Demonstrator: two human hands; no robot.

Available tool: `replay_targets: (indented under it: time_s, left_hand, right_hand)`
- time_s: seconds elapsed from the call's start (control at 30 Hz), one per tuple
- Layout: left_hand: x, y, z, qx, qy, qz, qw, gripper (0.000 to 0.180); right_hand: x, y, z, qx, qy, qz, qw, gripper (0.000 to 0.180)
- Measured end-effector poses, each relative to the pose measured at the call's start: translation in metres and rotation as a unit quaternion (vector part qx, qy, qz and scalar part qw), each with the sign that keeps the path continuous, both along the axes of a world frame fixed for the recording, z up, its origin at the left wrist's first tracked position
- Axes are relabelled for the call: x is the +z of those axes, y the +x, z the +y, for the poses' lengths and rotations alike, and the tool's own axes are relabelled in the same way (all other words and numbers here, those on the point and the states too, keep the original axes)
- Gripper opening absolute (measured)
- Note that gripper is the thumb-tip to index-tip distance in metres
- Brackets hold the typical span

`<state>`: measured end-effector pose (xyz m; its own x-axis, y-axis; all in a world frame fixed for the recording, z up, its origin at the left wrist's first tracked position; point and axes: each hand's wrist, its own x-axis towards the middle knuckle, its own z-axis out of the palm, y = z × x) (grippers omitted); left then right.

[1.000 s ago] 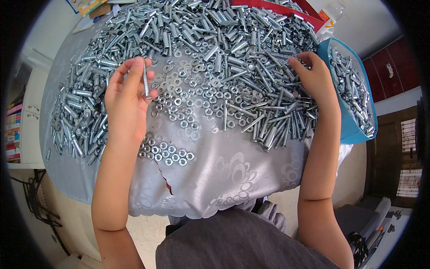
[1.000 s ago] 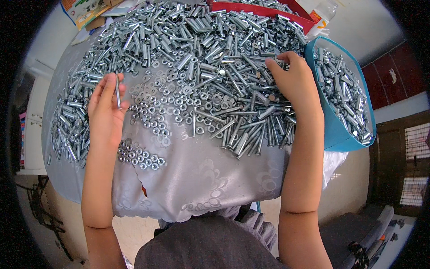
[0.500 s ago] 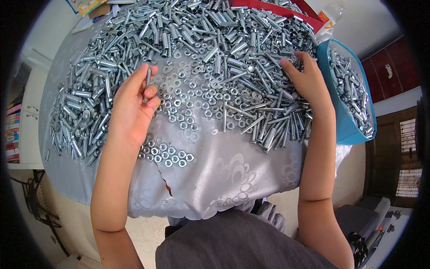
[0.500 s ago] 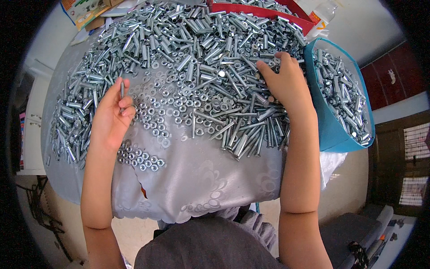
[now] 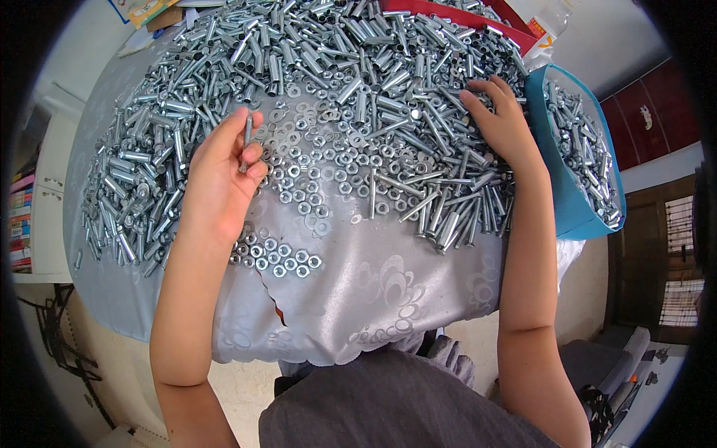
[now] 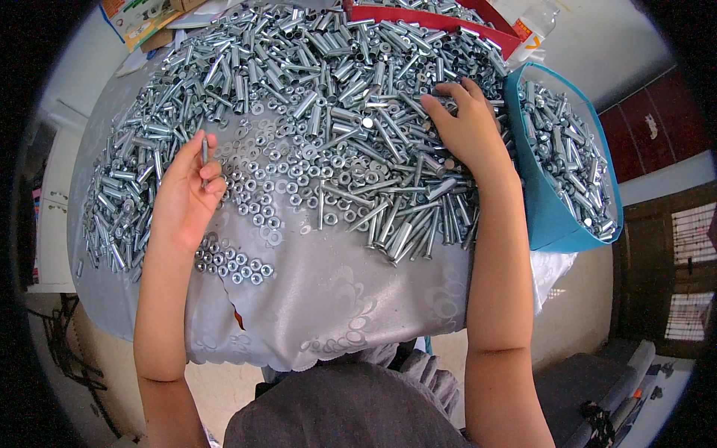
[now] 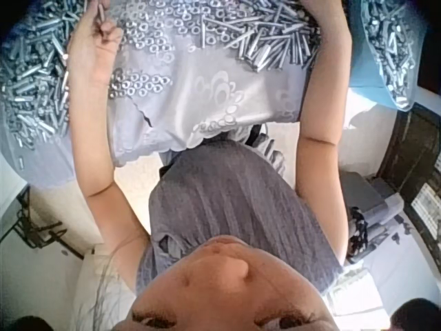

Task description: The person repeatedly picks up bolts, washers, and nuts from a large pile on a table. They thread the washers and nuts onto the bolts by hand and place the assembled units back onto the table. The process is continuous and repetitive throughout the clip.

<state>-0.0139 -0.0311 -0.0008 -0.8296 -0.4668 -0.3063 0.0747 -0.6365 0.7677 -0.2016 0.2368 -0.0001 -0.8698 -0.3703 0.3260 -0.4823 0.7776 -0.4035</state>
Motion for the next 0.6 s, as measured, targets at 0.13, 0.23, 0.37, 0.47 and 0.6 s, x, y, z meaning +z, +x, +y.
replay_targets:
  time_s: [0.13, 0.23, 0.37, 0.47, 0.6]
  left_hand:
    - [-0.001, 0.000, -0.001, -0.002, 0.003, 0.008, 1.000, 0.012]
    - [0.001, 0.000, -0.001, -0.006, 0.005, 0.015, 1.000, 0.012]
    - [0.001, 0.000, -0.001, -0.008, 0.005, 0.006, 1.000, 0.011]
    - [-0.001, 0.000, -0.002, -0.008, 0.006, 0.010, 1.000, 0.012]
    - [0.001, 0.000, 0.000, -0.019, -0.007, 0.003, 1.000, 0.012]
  right_hand:
    - [-0.010, -0.007, 0.003, -0.083, 0.016, 0.066, 0.994, 0.056]
    - [-0.010, -0.017, 0.008, -0.089, 0.025, 0.047, 0.995, 0.064]
    - [-0.006, -0.016, 0.004, -0.107, 0.049, 0.008, 0.993, 0.064]
    - [-0.002, -0.017, 0.006, -0.090, 0.028, -0.022, 0.995, 0.060]
    - [-0.003, -0.015, 0.006, -0.054, -0.043, 0.039, 0.997, 0.046]
